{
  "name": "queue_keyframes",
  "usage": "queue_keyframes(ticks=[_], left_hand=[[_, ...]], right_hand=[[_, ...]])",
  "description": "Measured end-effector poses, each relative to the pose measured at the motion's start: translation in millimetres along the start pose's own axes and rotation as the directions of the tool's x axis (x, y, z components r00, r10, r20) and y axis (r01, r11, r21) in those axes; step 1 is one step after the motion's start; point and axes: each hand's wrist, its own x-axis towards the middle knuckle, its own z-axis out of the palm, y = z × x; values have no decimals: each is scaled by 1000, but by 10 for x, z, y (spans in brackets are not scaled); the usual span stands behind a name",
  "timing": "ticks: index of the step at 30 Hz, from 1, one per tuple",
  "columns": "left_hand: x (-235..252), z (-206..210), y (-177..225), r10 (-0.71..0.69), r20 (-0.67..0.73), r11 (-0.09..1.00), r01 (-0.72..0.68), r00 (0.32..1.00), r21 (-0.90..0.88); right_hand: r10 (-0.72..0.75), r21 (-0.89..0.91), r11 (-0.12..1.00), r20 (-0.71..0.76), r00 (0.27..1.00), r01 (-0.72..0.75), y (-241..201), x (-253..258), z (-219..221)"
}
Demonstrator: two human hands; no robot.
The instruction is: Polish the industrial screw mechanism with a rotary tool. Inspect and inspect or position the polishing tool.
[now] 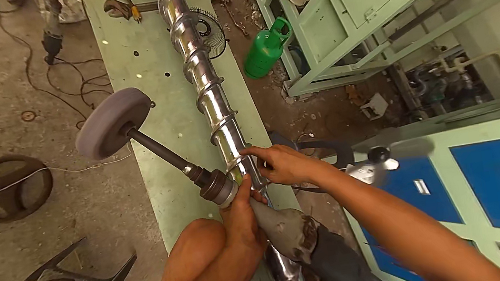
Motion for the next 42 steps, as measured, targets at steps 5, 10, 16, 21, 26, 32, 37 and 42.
queue_keyframes(ticks=[5, 10, 16, 21, 26, 32, 37, 42], left_hand=[[-47, 40, -109, 13, 19, 1000, -13, 1000, 21], [-252, 127, -242, 32, 18, 999, -32, 999, 7], [-754, 245, -318, 114, 109, 988, -102, 987, -113], [-1117, 309, -249, 191, 299, 968, -129, 935, -216], [-1852, 294, -171, 330, 394, 928, -218, 858, -302], [-2833, 323, 301, 430, 459, 895, -302, 777, -328], [-3364, 574, 1054, 466, 565, 884, -340, 681, -320], [-3704, 1009, 1693, 503, 625, 864, -336, 597, -374]], right_hand=[[91, 271, 963, -264, 960, -17, 388, -1264, 125], [49, 528, 849, -21, 999, -31, 849, -2524, 550], [56, 656, 723, 254, 965, -215, 1087, -3569, 968], [353, 505, 806, 10, 936, -310, 871, -3999, 944], [375, 381, 866, -63, 925, -325, 463, -4367, 528], [371, 339, 891, -163, 914, -302, -180, -4651, 18], [327, 228, 943, -495, 805, -243, -774, -4749, -483], [274, 114, 959, -619, 736, -261, -1205, -4855, -1308]])
